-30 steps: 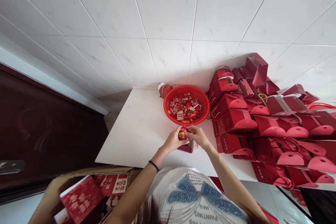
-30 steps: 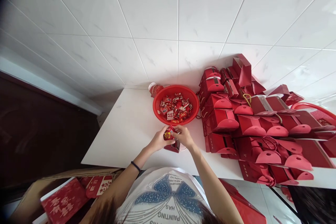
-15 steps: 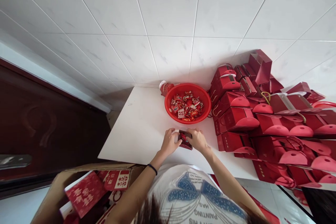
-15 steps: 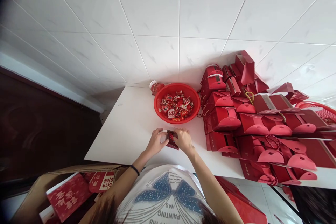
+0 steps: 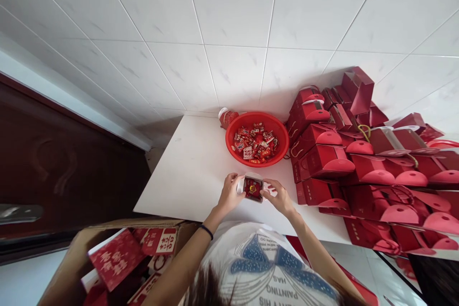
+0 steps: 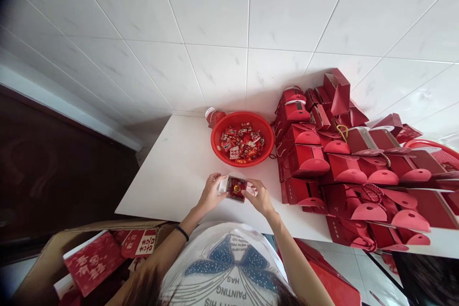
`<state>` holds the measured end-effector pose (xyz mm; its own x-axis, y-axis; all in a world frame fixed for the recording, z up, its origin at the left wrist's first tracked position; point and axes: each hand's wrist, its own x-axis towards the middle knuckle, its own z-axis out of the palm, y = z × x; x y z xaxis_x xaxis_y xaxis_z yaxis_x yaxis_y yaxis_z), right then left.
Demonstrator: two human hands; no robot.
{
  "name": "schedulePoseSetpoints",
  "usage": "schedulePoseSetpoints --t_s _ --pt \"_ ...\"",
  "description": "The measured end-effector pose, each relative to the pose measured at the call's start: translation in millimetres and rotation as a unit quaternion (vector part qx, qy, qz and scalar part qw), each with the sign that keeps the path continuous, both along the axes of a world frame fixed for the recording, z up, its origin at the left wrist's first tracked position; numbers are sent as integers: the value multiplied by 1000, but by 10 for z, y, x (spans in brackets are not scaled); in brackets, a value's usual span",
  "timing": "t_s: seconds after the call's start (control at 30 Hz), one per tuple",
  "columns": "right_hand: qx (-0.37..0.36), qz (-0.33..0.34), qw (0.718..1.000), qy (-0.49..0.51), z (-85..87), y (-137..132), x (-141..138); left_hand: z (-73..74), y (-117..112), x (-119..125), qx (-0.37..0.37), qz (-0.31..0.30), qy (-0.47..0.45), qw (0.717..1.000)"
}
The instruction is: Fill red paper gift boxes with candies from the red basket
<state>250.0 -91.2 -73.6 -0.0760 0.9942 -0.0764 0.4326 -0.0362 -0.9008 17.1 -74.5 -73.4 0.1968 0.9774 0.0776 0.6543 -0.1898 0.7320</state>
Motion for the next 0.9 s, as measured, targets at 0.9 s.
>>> schedulePoseSetpoints --t_s 0.9 --pt "-82 -135 987 42 -230 55 -108 -101 267 224 7 -108 -22 994"
